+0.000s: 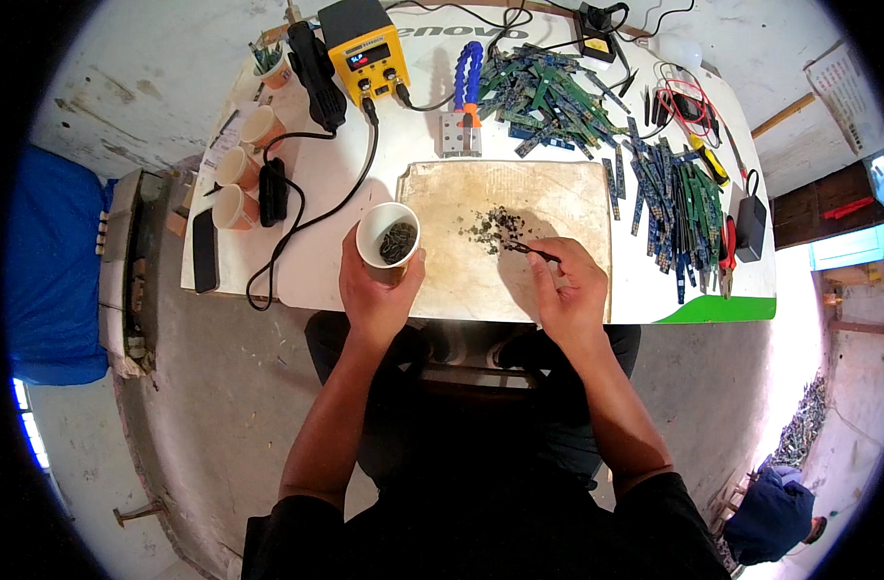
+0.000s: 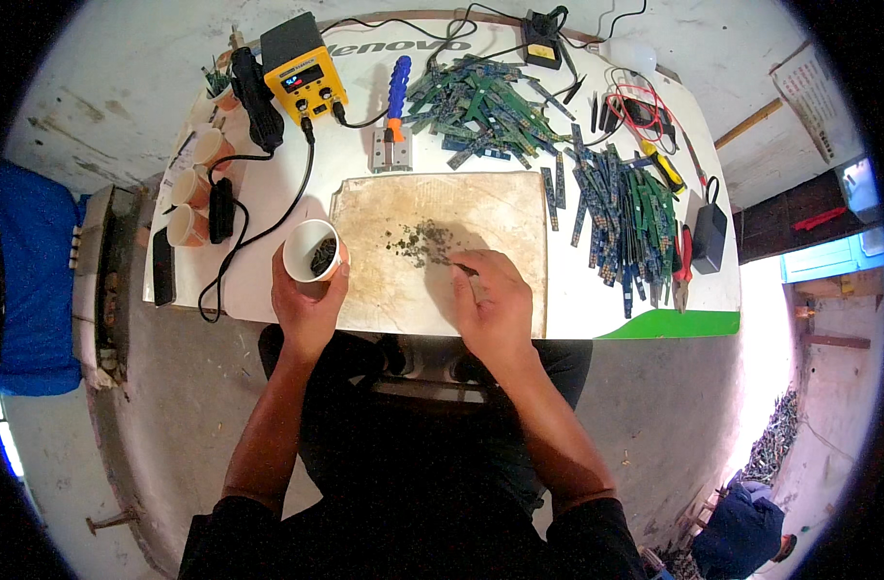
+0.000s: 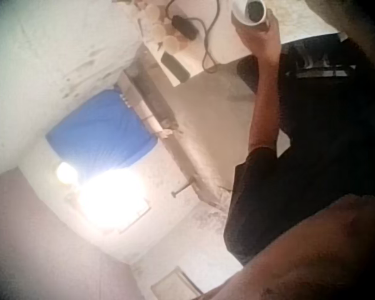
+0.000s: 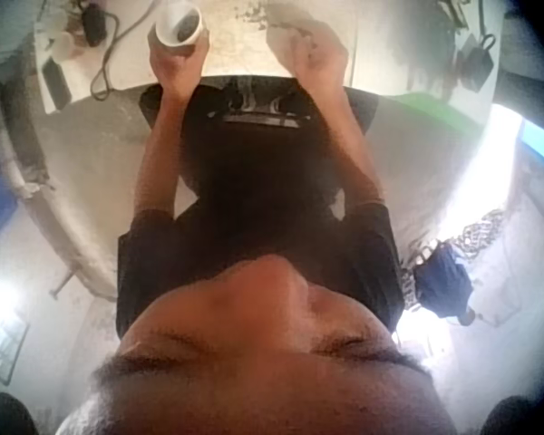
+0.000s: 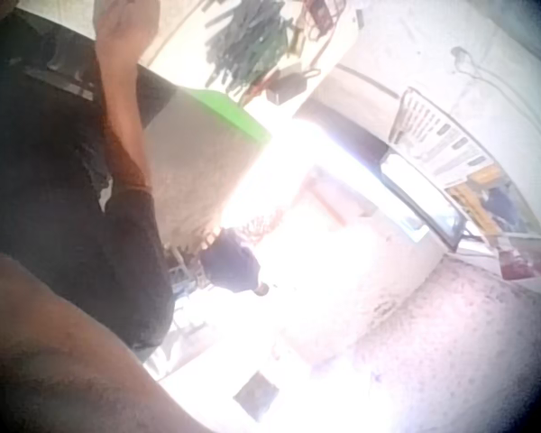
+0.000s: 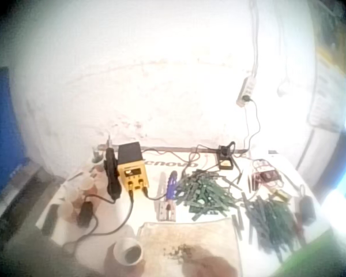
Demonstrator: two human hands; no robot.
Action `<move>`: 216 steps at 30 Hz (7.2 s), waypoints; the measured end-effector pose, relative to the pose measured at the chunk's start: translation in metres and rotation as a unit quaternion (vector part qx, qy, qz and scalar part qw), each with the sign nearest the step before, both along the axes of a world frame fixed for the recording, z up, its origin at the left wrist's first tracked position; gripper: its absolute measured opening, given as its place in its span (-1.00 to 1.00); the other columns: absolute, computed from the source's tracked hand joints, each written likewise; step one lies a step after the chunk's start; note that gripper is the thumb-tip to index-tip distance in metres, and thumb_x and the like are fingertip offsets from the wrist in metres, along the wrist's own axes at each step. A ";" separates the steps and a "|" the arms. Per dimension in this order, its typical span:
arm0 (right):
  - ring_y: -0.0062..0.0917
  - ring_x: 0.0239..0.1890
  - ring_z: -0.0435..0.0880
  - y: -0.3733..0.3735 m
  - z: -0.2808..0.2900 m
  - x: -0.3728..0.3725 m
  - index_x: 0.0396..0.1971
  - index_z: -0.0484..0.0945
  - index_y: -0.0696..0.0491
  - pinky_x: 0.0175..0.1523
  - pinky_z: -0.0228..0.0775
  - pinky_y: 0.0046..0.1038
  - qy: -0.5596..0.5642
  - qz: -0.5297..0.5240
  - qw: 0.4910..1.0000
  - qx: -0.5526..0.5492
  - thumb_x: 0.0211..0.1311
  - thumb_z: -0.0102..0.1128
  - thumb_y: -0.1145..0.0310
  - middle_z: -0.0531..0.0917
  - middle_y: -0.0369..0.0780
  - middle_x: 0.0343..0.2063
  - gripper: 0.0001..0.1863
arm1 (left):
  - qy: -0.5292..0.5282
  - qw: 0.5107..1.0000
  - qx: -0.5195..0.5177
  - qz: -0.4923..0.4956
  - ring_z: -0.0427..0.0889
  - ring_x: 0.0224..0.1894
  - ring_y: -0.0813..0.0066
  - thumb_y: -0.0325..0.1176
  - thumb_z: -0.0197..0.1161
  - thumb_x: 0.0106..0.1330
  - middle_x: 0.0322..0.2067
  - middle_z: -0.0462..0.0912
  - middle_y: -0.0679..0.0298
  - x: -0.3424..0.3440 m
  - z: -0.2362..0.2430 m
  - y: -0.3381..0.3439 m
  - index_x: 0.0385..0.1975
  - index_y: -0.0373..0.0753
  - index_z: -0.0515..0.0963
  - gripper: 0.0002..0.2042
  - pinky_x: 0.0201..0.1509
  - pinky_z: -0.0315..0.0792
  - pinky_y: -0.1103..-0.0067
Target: The person uses a rotary tool to grind components off a small green circuit board, creating debris. They then use tweezers to pick up the small black components and place them into a white paper cup.
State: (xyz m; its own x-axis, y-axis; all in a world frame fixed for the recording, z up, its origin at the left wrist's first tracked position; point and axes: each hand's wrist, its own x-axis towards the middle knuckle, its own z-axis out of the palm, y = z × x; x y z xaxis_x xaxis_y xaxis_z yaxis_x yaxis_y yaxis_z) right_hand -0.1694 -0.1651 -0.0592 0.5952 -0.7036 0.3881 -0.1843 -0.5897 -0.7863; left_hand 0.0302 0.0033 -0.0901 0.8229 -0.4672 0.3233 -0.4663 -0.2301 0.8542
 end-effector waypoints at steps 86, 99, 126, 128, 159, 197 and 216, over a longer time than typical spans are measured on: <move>-0.73 -0.29 0.57 -0.081 -0.082 -0.075 0.08 0.69 0.21 -0.14 0.42 -0.66 -0.156 -0.138 0.974 0.092 0.59 0.33 0.40 0.70 -0.34 -0.26 -0.76 | -0.046 0.973 0.022 0.223 0.57 0.27 -0.06 -0.20 0.67 0.15 0.22 0.62 -0.05 0.209 0.002 0.100 0.33 -0.30 0.45 -0.24 0.43 0.41 0.19; -0.75 -0.26 0.57 -0.083 -0.086 -0.079 0.07 0.68 0.20 -0.16 0.43 -0.65 -0.151 -0.133 0.975 0.089 0.61 0.30 0.40 0.70 -0.34 -0.19 -0.78 | -0.277 0.948 0.033 0.151 0.52 0.35 0.07 -0.53 0.67 0.06 0.28 0.54 0.09 0.108 0.043 0.128 0.36 -0.19 0.44 -0.21 0.46 0.40 0.20; -0.69 -0.22 0.62 -0.055 -0.044 -0.068 -0.06 0.70 0.20 -0.04 0.46 -0.60 -0.121 -0.106 0.983 0.088 0.45 0.39 0.58 0.71 -0.30 -0.25 -0.86 | 0.003 0.996 -0.004 -0.087 0.68 0.17 0.13 -0.36 0.69 0.15 0.14 0.61 0.03 -0.026 0.017 -0.003 0.30 -0.29 0.45 -0.28 0.26 0.57 0.33; -0.64 -0.20 0.65 -0.039 -0.028 -0.057 -0.08 0.71 0.21 -0.01 0.49 -0.58 -0.120 -0.063 0.989 0.058 0.42 0.40 0.60 0.73 -0.26 -0.23 -0.86 | 0.032 0.995 -0.016 -0.091 0.66 0.19 0.08 -0.32 0.71 0.14 0.14 0.62 0.03 -0.022 0.004 -0.003 0.32 -0.29 0.44 -0.25 0.28 0.55 0.29; -0.34 -0.21 0.79 -0.013 0.001 -0.013 -0.14 0.70 0.19 -0.08 0.63 -0.46 0.005 0.020 1.000 0.009 0.38 0.41 0.62 0.76 -0.08 -0.20 -0.88 | -0.102 0.987 0.018 -0.125 0.60 0.18 0.04 -0.39 0.69 -0.10 0.11 0.65 0.06 -0.016 0.000 0.000 0.24 -0.27 0.61 -0.24 0.30 0.50 0.23; -0.52 -0.19 0.68 -0.012 0.001 -0.006 -0.15 0.66 0.19 -0.02 0.52 -0.52 0.004 0.027 0.999 0.032 0.41 0.33 0.67 0.73 -0.16 -0.20 -0.89 | -0.162 0.979 0.006 -0.124 0.64 0.12 0.01 -0.35 0.68 -0.09 0.08 0.71 0.09 -0.016 0.005 -0.004 0.21 -0.26 0.65 -0.29 0.28 0.47 0.20; -0.37 -0.22 0.74 -0.001 0.006 -0.006 -0.13 0.68 0.16 -0.08 0.59 -0.46 -0.014 -0.023 0.999 0.024 0.43 0.37 0.57 0.75 -0.12 -0.20 -0.91 | -0.139 0.983 -0.001 -0.117 0.64 0.14 -0.01 -0.35 0.68 -0.06 0.09 0.71 0.08 -0.018 0.003 -0.004 0.20 -0.26 0.66 -0.31 0.27 0.51 0.20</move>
State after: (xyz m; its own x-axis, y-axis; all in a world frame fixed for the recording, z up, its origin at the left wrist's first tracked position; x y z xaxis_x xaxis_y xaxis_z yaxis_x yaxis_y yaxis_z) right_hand -0.1750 -0.1659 -0.0534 0.5511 -0.7478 0.3702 -0.1873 -0.5432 -0.8185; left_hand 0.0119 -0.0009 -0.0867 0.5727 -0.6324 0.5217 -0.7216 -0.0869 0.6868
